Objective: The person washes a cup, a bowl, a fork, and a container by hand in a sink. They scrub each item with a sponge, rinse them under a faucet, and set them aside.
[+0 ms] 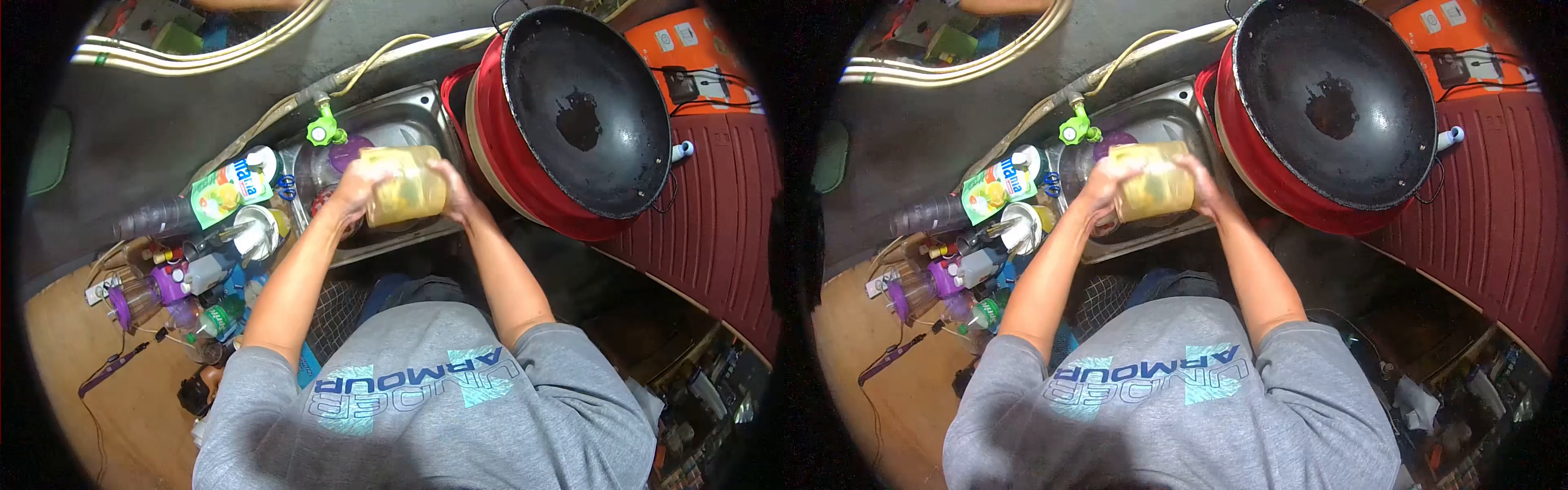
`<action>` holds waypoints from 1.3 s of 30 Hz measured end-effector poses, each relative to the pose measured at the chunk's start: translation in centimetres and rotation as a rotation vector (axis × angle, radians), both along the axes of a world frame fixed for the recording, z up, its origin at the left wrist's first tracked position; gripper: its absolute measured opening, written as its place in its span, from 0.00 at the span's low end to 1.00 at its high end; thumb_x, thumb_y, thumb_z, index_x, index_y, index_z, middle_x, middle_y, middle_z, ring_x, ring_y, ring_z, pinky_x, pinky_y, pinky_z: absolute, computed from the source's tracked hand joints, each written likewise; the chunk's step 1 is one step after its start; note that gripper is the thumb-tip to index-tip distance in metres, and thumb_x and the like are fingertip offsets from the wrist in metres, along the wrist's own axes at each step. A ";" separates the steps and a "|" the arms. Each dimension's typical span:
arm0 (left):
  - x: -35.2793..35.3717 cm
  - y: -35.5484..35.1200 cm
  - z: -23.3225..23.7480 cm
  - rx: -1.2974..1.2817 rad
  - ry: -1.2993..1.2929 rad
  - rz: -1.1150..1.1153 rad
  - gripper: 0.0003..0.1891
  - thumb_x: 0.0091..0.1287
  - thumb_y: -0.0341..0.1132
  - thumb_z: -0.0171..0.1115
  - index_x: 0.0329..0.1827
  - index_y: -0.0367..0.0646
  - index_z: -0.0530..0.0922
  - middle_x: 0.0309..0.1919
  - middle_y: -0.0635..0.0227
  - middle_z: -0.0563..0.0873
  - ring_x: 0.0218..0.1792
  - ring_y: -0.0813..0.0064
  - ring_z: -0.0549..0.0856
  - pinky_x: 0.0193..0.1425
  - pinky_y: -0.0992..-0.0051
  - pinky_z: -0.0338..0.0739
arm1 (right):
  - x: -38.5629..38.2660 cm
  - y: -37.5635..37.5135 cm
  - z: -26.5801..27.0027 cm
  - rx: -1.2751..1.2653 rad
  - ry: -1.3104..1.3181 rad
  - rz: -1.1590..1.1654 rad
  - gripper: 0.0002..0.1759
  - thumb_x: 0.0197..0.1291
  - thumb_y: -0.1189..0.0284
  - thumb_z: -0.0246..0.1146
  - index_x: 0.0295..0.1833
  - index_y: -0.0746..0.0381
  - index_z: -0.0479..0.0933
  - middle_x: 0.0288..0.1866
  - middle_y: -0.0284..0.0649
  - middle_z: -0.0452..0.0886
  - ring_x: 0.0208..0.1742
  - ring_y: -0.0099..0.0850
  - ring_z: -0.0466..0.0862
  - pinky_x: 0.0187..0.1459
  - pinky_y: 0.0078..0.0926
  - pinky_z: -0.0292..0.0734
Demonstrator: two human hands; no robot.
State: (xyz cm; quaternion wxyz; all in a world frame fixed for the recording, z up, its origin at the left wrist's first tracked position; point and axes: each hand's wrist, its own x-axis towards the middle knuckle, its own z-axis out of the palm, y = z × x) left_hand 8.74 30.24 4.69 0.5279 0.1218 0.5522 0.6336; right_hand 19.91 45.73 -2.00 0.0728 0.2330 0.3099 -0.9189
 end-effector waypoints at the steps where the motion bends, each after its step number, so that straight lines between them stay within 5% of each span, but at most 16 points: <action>1: -0.3 -0.1 0.1 0.052 -0.293 0.173 0.22 0.59 0.28 0.66 0.58 0.37 0.76 0.51 0.63 0.84 0.52 0.71 0.82 0.59 0.69 0.76 | -0.2 -0.7 0.2 0.126 -0.001 0.002 0.35 0.63 0.46 0.48 0.64 0.62 0.71 0.61 0.47 0.77 0.57 0.39 0.81 0.54 0.44 0.79; 3: 0.0 -0.2 0.1 0.177 -0.474 0.161 0.20 0.60 0.27 0.65 0.57 0.36 0.77 0.50 0.62 0.84 0.51 0.71 0.82 0.57 0.71 0.77 | -1.1 -1.0 0.4 0.118 -0.023 -0.038 0.37 0.62 0.45 0.48 0.65 0.63 0.69 0.60 0.47 0.78 0.56 0.41 0.82 0.56 0.44 0.78; 6: 1.9 0.0 2.0 -0.018 0.083 -0.110 0.18 0.61 0.27 0.64 0.55 0.32 0.77 0.50 0.60 0.84 0.47 0.73 0.83 0.52 0.73 0.79 | -1.4 0.5 0.5 -0.388 -0.049 0.001 0.37 0.62 0.45 0.48 0.65 0.62 0.70 0.58 0.48 0.80 0.52 0.43 0.84 0.56 0.44 0.78; 9: -1.7 -0.7 0.1 -0.174 0.097 -0.096 0.22 0.59 0.28 0.66 0.57 0.32 0.76 0.55 0.56 0.81 0.54 0.70 0.82 0.57 0.67 0.77 | -0.4 0.4 0.7 -0.245 -0.071 0.106 0.35 0.62 0.46 0.48 0.61 0.63 0.73 0.56 0.46 0.81 0.50 0.41 0.85 0.54 0.44 0.79; 10: -1.1 -0.5 0.9 -0.031 -0.224 0.089 0.21 0.60 0.28 0.65 0.57 0.32 0.76 0.51 0.58 0.84 0.49 0.69 0.84 0.56 0.67 0.78 | -0.4 0.2 0.8 -0.198 -0.076 0.143 0.35 0.62 0.46 0.48 0.60 0.64 0.74 0.55 0.46 0.82 0.50 0.41 0.85 0.53 0.44 0.80; 13: 0.6 -1.2 0.8 0.160 -0.388 0.095 0.19 0.62 0.28 0.64 0.56 0.33 0.77 0.49 0.59 0.85 0.46 0.68 0.86 0.55 0.67 0.80 | -2.1 -0.4 0.8 -0.389 0.032 -0.027 0.32 0.64 0.50 0.49 0.63 0.63 0.72 0.57 0.46 0.81 0.51 0.39 0.84 0.56 0.39 0.79; 15: -0.5 -2.5 -1.6 0.092 -0.258 -0.072 0.20 0.62 0.27 0.64 0.59 0.34 0.75 0.50 0.61 0.85 0.47 0.68 0.85 0.56 0.67 0.79 | -2.0 0.3 -0.1 -0.416 0.033 0.021 0.32 0.64 0.50 0.49 0.63 0.63 0.72 0.58 0.46 0.80 0.53 0.38 0.84 0.57 0.39 0.78; 17: -2.1 -3.0 -1.8 -0.047 0.448 -0.203 0.23 0.61 0.27 0.65 0.61 0.36 0.73 0.54 0.62 0.82 0.53 0.70 0.82 0.59 0.68 0.77 | -1.3 -0.1 0.3 -0.187 0.021 -0.043 0.31 0.63 0.51 0.50 0.60 0.64 0.73 0.55 0.47 0.81 0.51 0.38 0.84 0.55 0.38 0.79; 18: 0.0 -1.5 1.7 0.065 -0.014 0.164 0.24 0.61 0.27 0.66 0.61 0.36 0.72 0.52 0.63 0.83 0.52 0.72 0.82 0.59 0.71 0.76 | -1.3 -0.2 0.5 -0.183 0.027 -0.041 0.31 0.63 0.51 0.50 0.60 0.64 0.73 0.55 0.47 0.81 0.51 0.38 0.84 0.55 0.38 0.79; 25: 1.1 -0.9 3.1 0.109 0.287 0.330 0.18 0.60 0.27 0.68 0.53 0.36 0.77 0.45 0.69 0.84 0.46 0.77 0.82 0.54 0.75 0.76 | -1.8 -0.8 0.7 -0.087 0.065 -0.167 0.27 0.63 0.55 0.53 0.58 0.64 0.73 0.50 0.44 0.82 0.48 0.34 0.84 0.51 0.34 0.80; 29: 1.3 -0.9 3.6 0.089 0.163 0.320 0.15 0.61 0.27 0.67 0.51 0.37 0.79 0.43 0.70 0.84 0.44 0.77 0.82 0.54 0.74 0.76 | -0.8 -0.7 0.0 -0.143 0.082 -0.191 0.28 0.62 0.55 0.54 0.58 0.64 0.73 0.51 0.44 0.81 0.49 0.35 0.84 0.52 0.33 0.79; 31: 0.4 -1.2 3.9 -0.045 0.607 -0.106 0.19 0.61 0.30 0.68 0.55 0.38 0.77 0.45 0.68 0.84 0.45 0.76 0.82 0.54 0.74 0.76 | -0.7 -0.5 0.5 -0.083 0.127 -0.229 0.29 0.60 0.54 0.55 0.60 0.64 0.72 0.51 0.44 0.81 0.50 0.35 0.83 0.54 0.34 0.78; 33: 0.1 -1.0 4.1 -0.053 0.624 -0.141 0.21 0.61 0.32 0.69 0.56 0.38 0.76 0.47 0.66 0.83 0.47 0.76 0.81 0.54 0.74 0.76 | -0.4 -0.9 0.6 -0.070 0.103 -0.232 0.30 0.59 0.53 0.54 0.60 0.65 0.73 0.52 0.45 0.82 0.50 0.36 0.83 0.55 0.35 0.78; 35: 0.6 -0.3 4.1 0.094 0.182 0.131 0.20 0.60 0.34 0.69 0.54 0.37 0.78 0.48 0.64 0.84 0.49 0.76 0.80 0.53 0.72 0.76 | -1.1 -1.0 0.3 -0.159 0.098 -0.218 0.31 0.60 0.52 0.53 0.59 0.66 0.74 0.52 0.46 0.82 0.51 0.36 0.84 0.56 0.37 0.78; 37: 0.9 -0.1 5.1 0.078 0.110 0.044 0.16 0.61 0.34 0.68 0.50 0.36 0.80 0.47 0.64 0.84 0.49 0.75 0.80 0.53 0.72 0.76 | -2.3 -0.3 0.3 -0.198 0.095 -0.257 0.31 0.61 0.51 0.51 0.57 0.66 0.75 0.52 0.45 0.83 0.49 0.37 0.84 0.53 0.37 0.79; 39: 1.1 -0.4 6.3 -0.146 0.638 -0.225 0.16 0.62 0.35 0.67 0.50 0.36 0.80 0.47 0.64 0.85 0.49 0.73 0.81 0.53 0.72 0.77 | -2.5 1.0 0.6 -0.389 0.053 -0.080 0.31 0.61 0.49 0.50 0.56 0.63 0.76 0.51 0.44 0.83 0.47 0.38 0.85 0.50 0.40 0.81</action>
